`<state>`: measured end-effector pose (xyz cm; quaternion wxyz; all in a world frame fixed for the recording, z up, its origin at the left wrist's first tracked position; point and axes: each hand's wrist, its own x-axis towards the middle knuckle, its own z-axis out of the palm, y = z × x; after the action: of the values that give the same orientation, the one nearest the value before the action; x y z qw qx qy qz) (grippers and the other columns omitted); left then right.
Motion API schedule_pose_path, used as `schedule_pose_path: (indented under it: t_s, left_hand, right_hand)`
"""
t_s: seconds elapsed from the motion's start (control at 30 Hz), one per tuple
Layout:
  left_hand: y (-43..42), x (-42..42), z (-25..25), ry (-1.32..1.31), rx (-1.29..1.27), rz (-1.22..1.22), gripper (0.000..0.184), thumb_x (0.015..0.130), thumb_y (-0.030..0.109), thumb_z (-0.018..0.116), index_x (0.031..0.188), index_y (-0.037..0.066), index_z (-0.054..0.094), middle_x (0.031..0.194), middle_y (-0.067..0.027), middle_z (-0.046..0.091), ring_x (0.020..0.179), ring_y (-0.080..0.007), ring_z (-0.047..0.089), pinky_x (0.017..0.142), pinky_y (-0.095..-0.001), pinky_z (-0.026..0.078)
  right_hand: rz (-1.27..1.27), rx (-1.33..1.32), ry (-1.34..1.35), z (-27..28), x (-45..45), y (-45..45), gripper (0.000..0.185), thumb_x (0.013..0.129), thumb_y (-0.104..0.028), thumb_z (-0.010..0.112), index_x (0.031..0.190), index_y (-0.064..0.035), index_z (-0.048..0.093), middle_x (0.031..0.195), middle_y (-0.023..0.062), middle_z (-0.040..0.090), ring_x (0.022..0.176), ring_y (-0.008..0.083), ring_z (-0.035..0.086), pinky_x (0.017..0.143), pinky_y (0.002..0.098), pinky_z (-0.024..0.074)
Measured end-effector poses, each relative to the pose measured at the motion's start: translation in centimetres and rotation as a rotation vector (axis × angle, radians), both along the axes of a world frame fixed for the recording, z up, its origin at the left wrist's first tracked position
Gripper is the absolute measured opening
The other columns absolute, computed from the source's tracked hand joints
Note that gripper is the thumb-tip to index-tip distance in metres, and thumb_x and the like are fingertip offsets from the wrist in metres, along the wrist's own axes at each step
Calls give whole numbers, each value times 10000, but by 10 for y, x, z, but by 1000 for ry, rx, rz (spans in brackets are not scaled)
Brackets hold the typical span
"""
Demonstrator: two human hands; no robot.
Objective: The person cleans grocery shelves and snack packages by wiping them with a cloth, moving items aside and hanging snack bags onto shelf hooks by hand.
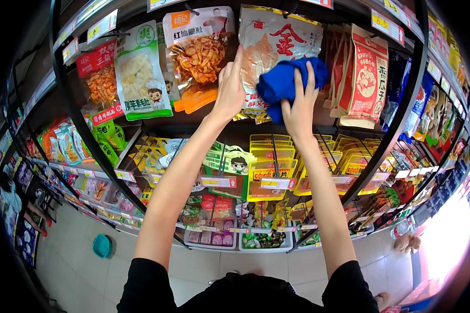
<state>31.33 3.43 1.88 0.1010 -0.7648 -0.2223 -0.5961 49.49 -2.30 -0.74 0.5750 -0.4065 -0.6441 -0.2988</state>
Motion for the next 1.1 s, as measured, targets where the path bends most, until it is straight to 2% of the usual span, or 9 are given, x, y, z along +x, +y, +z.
schedule_pose_path:
  t_s: [0.17, 0.3, 0.33, 0.5, 0.57, 0.67, 0.83, 0.9, 1.1]
  left_hand:
    - [-5, 0, 0, -1, -17, -4, 691, 864, -99, 351, 1519, 68, 206, 1057, -205, 487, 999, -351, 477, 1000, -413, 341]
    - [-4, 4, -5, 16, 109, 79, 712, 849, -100, 387, 1518, 67, 212, 1005, -176, 467, 974, -338, 461, 988, -407, 328]
    - [-5, 4, -7, 36, 36, 49, 794, 793, -123, 423, 1526, 66, 183, 1098, -176, 475, 1087, -349, 430, 1057, -436, 240]
    - [0, 14, -12, -54, -15, -56, 736, 823, -77, 451, 1510, 47, 216, 1058, -173, 480, 1045, -353, 443, 1023, -417, 281]
    - [14, 8, -18, -46, -52, -70, 601, 887, -53, 392, 1473, 18, 277, 1095, -203, 501, 950, -325, 480, 922, -390, 388]
    - [-6, 5, -7, -7, -35, -107, 708, 855, -78, 400, 1520, 70, 207, 1034, -173, 480, 1017, -346, 457, 1019, -411, 298]
    - [-2, -1, -5, 20, -45, -83, 642, 924, -49, 350, 1529, 118, 214, 1075, -170, 500, 988, -307, 484, 991, -364, 351]
    - [-1, -4, -3, 38, -45, -109, 732, 842, -105, 390, 1525, 88, 213, 1027, -163, 476, 998, -325, 464, 1013, -414, 302]
    - [4, -1, -4, 26, 40, -68, 738, 830, -114, 403, 1519, 85, 227, 1057, -162, 485, 1004, -325, 473, 1007, -418, 312]
  right_hand:
    - [126, -68, -76, -51, 0, -5, 675, 681, 136, 546, 1329, -4, 424, 1527, 170, 237, 1361, 465, 255, 1136, 526, 210]
    - [68, 36, -92, -28, -7, -6, 650, 676, 154, 523, 1301, -6, 451, 1512, 179, 263, 1349, 465, 280, 1135, 540, 201]
    - [59, 91, -63, -10, -13, -8, 643, 681, 147, 514, 1301, -10, 452, 1509, 181, 269, 1352, 461, 277, 1133, 548, 197]
    - [-74, 42, -79, 53, -23, -5, 665, 704, -90, 649, 1338, -49, 455, 1486, 184, 290, 1276, 543, 296, 1106, 587, 238]
    - [-27, 33, -90, 48, -18, -5, 675, 708, -172, 670, 1342, -69, 462, 1483, 182, 289, 1276, 544, 291, 1108, 582, 246]
    - [62, -38, -169, 23, -11, -10, 703, 684, -91, 702, 1343, -67, 458, 1486, 167, 280, 1290, 536, 278, 1115, 567, 257]
    - [11, -199, -165, -34, -13, -22, 720, 648, 52, 677, 1325, -54, 456, 1506, 131, 261, 1329, 487, 273, 1115, 510, 299]
    - [-3, -256, -193, -56, -8, -23, 704, 644, 73, 663, 1308, -50, 464, 1505, 125, 263, 1325, 488, 277, 1107, 498, 323]
    - [9, -287, -158, -80, -1, -46, 646, 637, 105, 623, 1255, -35, 495, 1495, 121, 294, 1297, 498, 314, 1061, 517, 366]
